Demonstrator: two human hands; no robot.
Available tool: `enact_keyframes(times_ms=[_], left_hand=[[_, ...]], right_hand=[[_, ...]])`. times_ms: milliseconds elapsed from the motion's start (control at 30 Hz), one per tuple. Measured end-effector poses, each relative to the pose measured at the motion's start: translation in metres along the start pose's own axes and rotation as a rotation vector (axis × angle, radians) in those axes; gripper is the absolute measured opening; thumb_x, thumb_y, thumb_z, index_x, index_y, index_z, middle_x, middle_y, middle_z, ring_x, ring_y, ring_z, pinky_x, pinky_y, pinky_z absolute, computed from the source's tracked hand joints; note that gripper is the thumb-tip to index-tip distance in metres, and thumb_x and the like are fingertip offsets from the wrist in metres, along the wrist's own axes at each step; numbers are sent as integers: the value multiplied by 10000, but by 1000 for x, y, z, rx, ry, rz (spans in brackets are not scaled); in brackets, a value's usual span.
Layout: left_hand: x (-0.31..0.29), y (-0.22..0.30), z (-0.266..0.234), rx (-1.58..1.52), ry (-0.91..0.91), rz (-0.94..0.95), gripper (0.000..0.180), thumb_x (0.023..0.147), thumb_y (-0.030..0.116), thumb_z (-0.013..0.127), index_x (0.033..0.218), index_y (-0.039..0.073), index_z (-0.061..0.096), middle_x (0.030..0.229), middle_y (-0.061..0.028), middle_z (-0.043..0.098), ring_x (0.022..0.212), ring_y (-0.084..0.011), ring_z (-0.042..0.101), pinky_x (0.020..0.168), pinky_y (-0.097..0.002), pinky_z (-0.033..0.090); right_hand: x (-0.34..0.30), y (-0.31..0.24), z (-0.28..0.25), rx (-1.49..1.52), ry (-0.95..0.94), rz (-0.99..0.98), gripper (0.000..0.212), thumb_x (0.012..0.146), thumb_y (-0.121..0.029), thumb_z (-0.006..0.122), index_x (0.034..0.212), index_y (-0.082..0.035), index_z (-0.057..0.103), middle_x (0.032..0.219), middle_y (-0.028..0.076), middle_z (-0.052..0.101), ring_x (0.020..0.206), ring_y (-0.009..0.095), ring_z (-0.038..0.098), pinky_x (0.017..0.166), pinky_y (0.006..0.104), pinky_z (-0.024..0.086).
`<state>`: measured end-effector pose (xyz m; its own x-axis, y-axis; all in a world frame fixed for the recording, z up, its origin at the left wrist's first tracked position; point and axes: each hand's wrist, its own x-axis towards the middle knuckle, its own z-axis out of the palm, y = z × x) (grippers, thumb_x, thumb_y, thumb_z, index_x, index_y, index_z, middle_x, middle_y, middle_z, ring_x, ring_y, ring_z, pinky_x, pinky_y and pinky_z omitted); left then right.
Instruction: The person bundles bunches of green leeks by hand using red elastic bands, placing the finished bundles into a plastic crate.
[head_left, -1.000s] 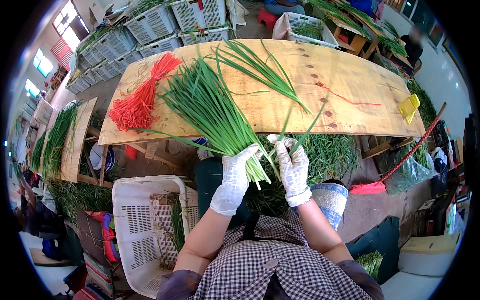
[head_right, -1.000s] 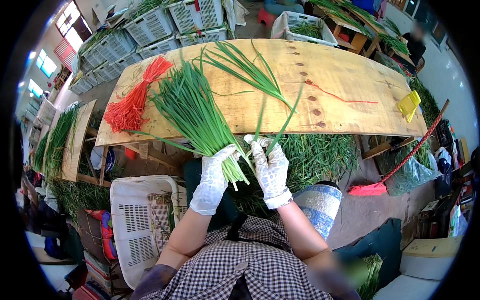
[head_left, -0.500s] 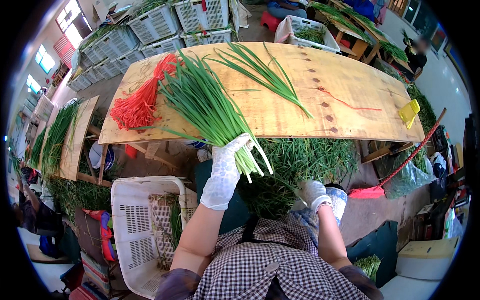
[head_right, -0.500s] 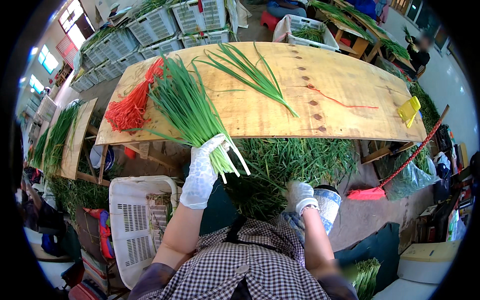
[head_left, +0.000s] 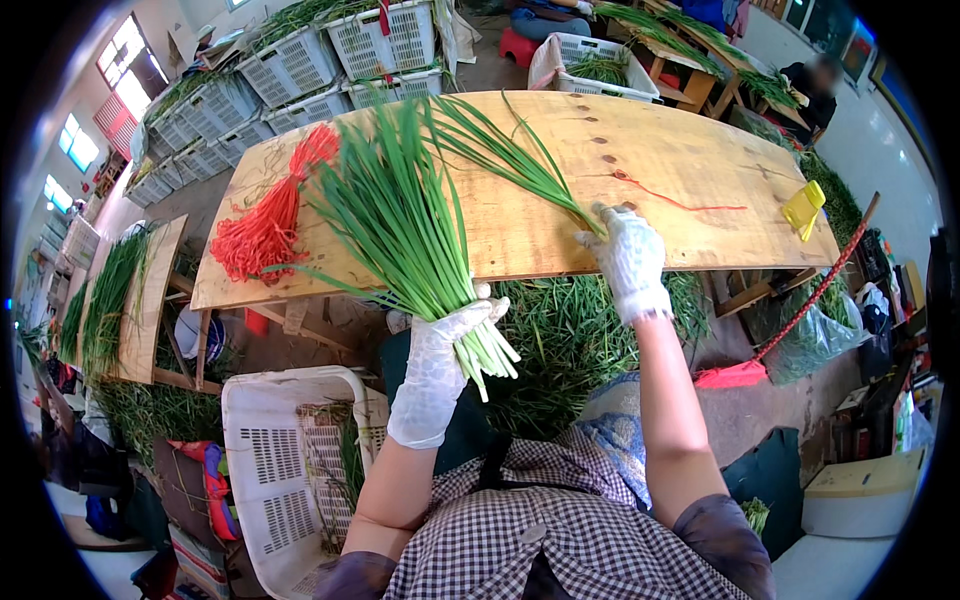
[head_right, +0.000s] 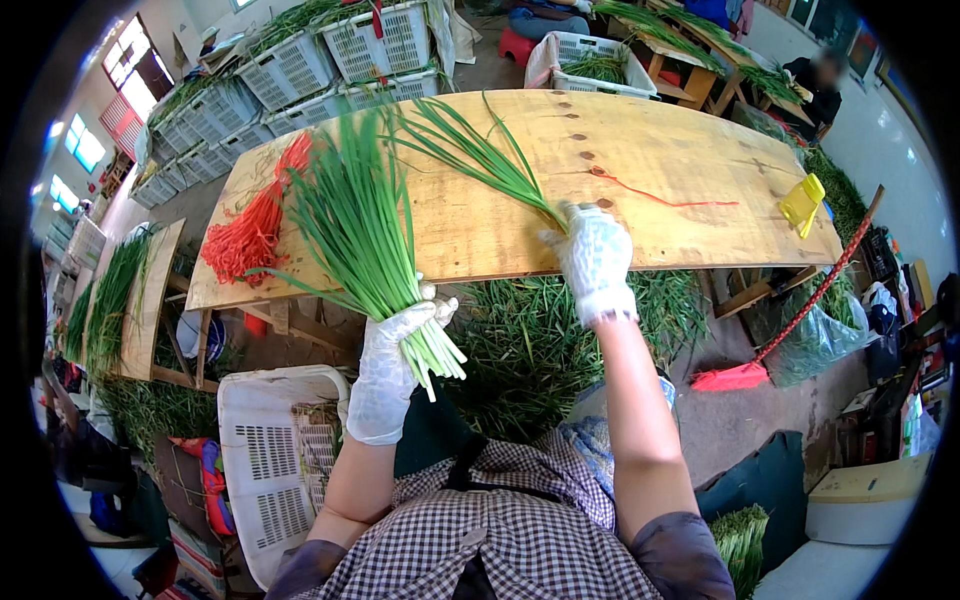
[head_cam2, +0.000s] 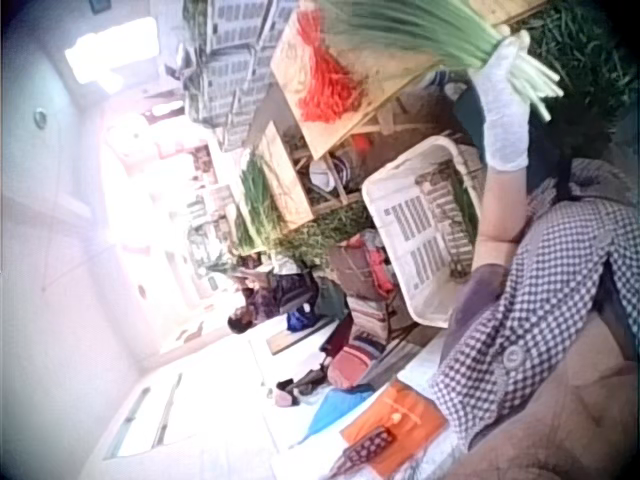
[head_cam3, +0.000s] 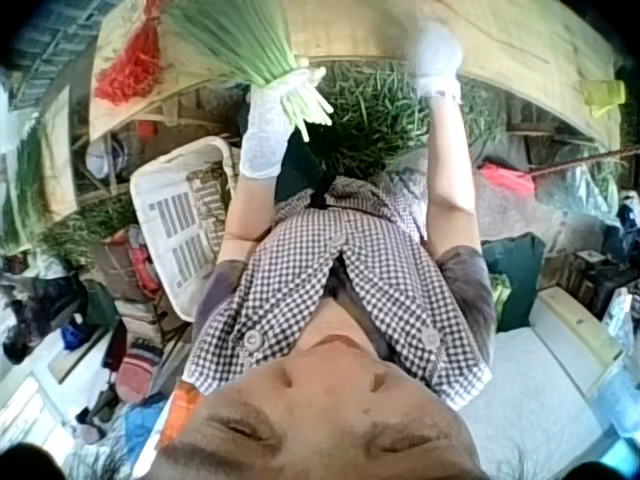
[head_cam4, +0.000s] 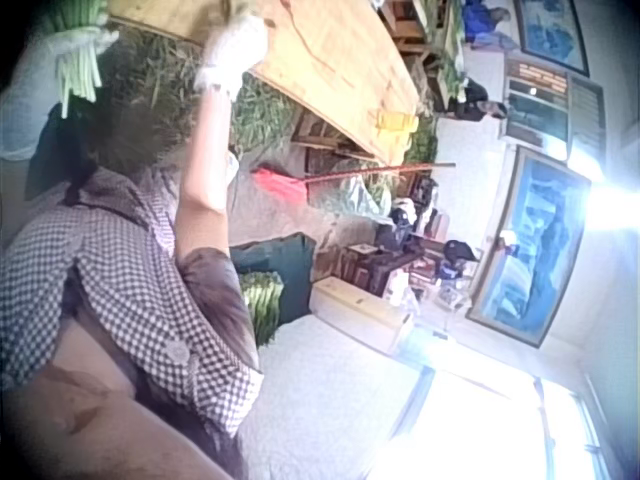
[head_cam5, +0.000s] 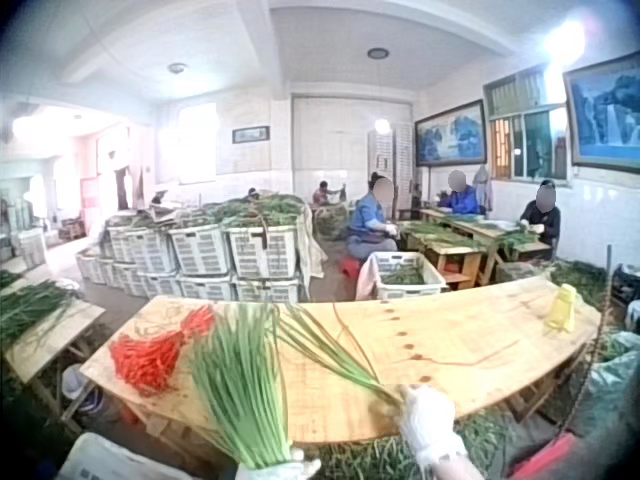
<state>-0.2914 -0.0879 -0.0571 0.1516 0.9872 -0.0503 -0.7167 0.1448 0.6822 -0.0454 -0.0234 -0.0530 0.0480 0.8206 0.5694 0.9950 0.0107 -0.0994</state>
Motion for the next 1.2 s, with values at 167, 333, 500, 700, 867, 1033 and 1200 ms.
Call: enact_keyframes(times_ms=[167, 333, 500, 700, 867, 1033, 1200], left_hand=[[5, -6, 13, 139, 244, -53, 345, 789, -68, 676, 1099, 14, 546, 907, -66, 577, 784, -185, 636, 738, -353, 602], [22, -20, -1, 138, 368, -110, 283, 799, -11, 706, 1059, 23, 601, 930, -71, 636, 728, -176, 649, 651, -297, 594], [22, -27, -10, 167, 272, -198, 254, 790, -54, 691, 1027, 8, 626, 933, -97, 670, 758, -199, 677, 614, -290, 576], [19, -37, -11, 178, 285, -127, 288, 744, -121, 682, 1007, -24, 616, 890, -124, 676, 759, -203, 682, 617, -287, 584], [24, -19, -17, 194, 306, 5, 233, 758, -116, 679, 973, -43, 628, 918, -152, 676, 760, -218, 675, 596, -300, 577], [23, -12, -4, 192, 267, -14, 224, 772, -105, 678, 980, -42, 623, 903, -148, 669, 767, -211, 666, 633, -310, 578], [16, -26, 1, 290, 210, -73, 250, 766, -67, 713, 996, -9, 632, 916, -85, 680, 794, -164, 674, 684, -270, 562]], right_hand=[[12, 5, 7, -119, 44, 44, 227, 881, -295, 595, 790, -106, 679, 761, 78, 673, 696, 244, 658, 595, 370, 514], [-39, -39, -37, 1335, -567, 569, 238, 961, -209, 547, 943, -18, 688, 683, 33, 657, 550, 85, 593, 498, 228, 474], [-85, -52, -37, 1400, -939, 487, 247, 964, -195, 551, 1083, -10, 666, 840, 57, 689, 639, 87, 601, 631, 217, 521], [-86, -74, -13, 1383, -515, 487, 196, 841, -118, 702, 971, 28, 693, 837, 65, 708, 703, 71, 604, 652, 225, 501], [-101, -43, -15, 780, -901, 207, 235, 850, -251, 670, 912, -29, 713, 765, 95, 702, 667, 158, 653, 673, 287, 519], [-112, -18, -11, 886, -809, 347, 285, 901, -253, 642, 1016, 1, 700, 874, 136, 715, 838, 160, 680, 741, 281, 530], [-85, -60, -35, 1269, -604, 463, 273, 843, -146, 707, 1048, 33, 683, 928, 109, 717, 759, 157, 673, 707, 263, 536]])
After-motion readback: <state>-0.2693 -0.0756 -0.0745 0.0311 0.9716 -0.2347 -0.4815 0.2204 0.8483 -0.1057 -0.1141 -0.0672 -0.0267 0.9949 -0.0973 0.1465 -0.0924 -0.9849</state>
